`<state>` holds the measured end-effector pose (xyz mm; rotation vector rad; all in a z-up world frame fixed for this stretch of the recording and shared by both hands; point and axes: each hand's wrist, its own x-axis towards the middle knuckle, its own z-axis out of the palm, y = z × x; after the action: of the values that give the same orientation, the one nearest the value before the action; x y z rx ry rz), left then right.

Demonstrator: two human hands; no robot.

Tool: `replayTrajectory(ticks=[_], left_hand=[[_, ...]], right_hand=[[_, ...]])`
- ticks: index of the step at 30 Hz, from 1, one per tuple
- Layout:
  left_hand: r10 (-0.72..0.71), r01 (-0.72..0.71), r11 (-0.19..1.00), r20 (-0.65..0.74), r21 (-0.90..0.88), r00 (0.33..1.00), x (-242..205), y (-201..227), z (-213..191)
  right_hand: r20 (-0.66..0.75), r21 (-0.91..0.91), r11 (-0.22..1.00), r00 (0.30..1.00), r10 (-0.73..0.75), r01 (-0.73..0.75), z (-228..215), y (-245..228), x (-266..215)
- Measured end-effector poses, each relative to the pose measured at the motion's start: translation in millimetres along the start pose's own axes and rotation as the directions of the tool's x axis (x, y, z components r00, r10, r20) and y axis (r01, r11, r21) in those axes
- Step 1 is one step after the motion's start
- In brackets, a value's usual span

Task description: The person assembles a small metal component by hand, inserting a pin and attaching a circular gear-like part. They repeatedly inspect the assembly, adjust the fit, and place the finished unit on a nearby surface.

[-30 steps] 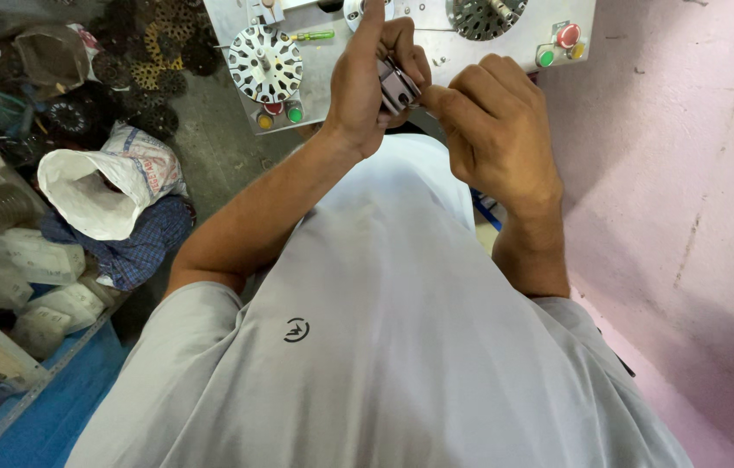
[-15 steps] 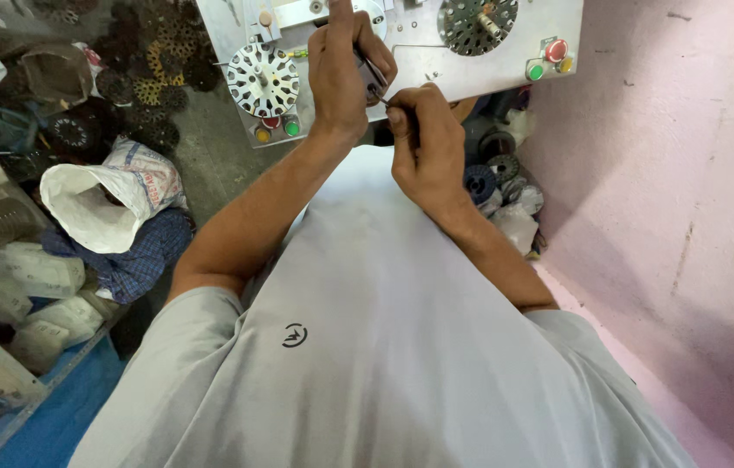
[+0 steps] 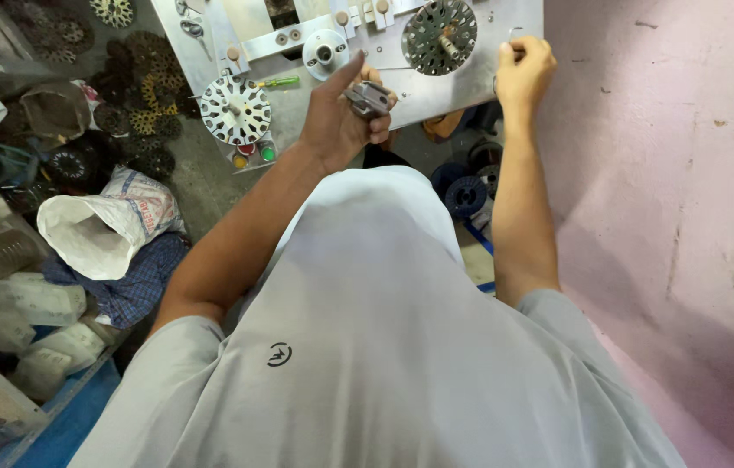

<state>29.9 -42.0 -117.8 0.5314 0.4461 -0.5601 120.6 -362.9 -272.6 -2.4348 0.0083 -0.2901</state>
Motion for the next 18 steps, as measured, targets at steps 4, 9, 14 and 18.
replayTrajectory(ticks=[4, 9, 14, 18], left_hand=[[0.009, -0.011, 1.000, 0.139, 0.018, 0.990, 20.5, -13.3, 14.2], [0.150, -0.192, 0.933, 0.157, 0.304, 0.976, 54.0, -38.5, 26.0], [0.378, -0.421, 0.791, 0.187, 0.445, 0.907, 94.7, -80.1, 38.0], [0.452, -0.417, 0.402, 0.219, 0.815, 0.865, 121.7, -94.6, 47.0]], right_hand=[[-0.036, -0.335, 0.942, 0.999, -0.034, 0.021, 39.4, 23.1, 9.9], [0.067, 0.078, 0.976, 0.977, 0.200, -0.205, 1.6, -12.9, 6.2], [0.470, 0.852, 0.316, 0.876, -0.110, -0.418, -69.1, -91.4, -38.0], [0.480, 0.874, 0.059, 0.876, 0.054, -0.482, -67.7, -102.4, -46.4]])
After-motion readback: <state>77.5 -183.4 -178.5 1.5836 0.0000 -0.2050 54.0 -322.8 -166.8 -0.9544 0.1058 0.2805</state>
